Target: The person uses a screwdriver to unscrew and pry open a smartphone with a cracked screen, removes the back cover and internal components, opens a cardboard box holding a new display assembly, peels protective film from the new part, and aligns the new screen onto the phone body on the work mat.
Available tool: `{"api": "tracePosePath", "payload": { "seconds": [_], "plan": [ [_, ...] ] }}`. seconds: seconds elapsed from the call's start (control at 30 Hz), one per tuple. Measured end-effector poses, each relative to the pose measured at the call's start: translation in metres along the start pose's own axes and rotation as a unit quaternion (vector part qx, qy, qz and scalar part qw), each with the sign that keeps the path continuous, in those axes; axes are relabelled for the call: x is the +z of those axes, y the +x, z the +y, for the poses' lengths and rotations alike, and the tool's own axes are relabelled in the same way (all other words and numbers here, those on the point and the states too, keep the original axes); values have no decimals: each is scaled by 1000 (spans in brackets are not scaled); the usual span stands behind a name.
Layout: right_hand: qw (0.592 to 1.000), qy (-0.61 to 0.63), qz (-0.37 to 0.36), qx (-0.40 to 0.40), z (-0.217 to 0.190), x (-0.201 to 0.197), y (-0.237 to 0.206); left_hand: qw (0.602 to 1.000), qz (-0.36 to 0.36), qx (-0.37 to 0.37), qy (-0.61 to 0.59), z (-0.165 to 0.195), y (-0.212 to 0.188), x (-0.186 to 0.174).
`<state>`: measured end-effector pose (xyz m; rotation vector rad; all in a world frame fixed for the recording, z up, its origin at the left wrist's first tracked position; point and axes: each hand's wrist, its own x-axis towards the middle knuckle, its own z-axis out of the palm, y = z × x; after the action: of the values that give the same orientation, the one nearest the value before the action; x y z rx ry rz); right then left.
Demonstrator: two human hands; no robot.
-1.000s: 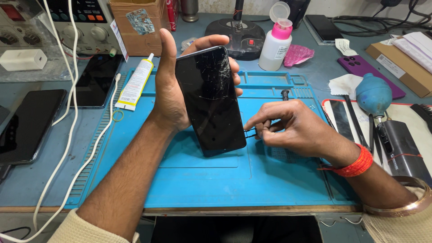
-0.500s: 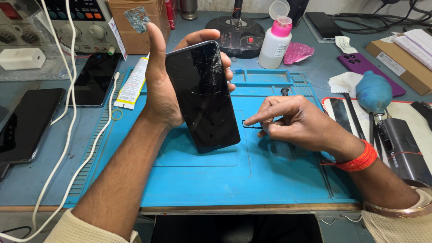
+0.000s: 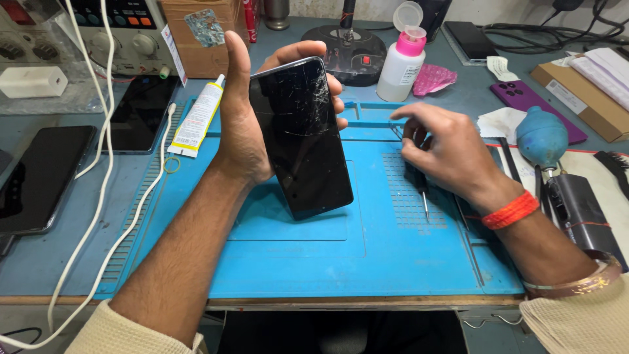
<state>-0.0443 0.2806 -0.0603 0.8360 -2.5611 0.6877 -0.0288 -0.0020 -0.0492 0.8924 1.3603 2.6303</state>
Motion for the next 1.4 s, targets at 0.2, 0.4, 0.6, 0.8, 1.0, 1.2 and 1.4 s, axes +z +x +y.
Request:
{"api": "tracePosePath", "payload": {
  "seconds": [0.2,0.4,0.6,0.8,1.0,1.2,1.4],
  "plan": [
    [994,-100,-30,-35,4,0,4,1000,0,0,5,2,0,3],
    [988,-129,-50,-69,-4,3,7,999,-11,-12,-29,0,1,2],
    [989,-132,-42,-50,-1,5,10,1000,-14,-11,-22,-1,1,0],
    [991,-127,37,-13,1,-13,4,1000,-12,-5,-9,3,1,2],
    [962,-105,-138,212,-1,-15,-1,1000,-2,-10,-1,1,1,3],
    [963,65,-76,249,25,-21,-6,1000,-8,5,28,1,0,2],
    [954,-43,-108,278,55,-40,-13,1000,-6,1,16,0,1,1]
  ]
}}
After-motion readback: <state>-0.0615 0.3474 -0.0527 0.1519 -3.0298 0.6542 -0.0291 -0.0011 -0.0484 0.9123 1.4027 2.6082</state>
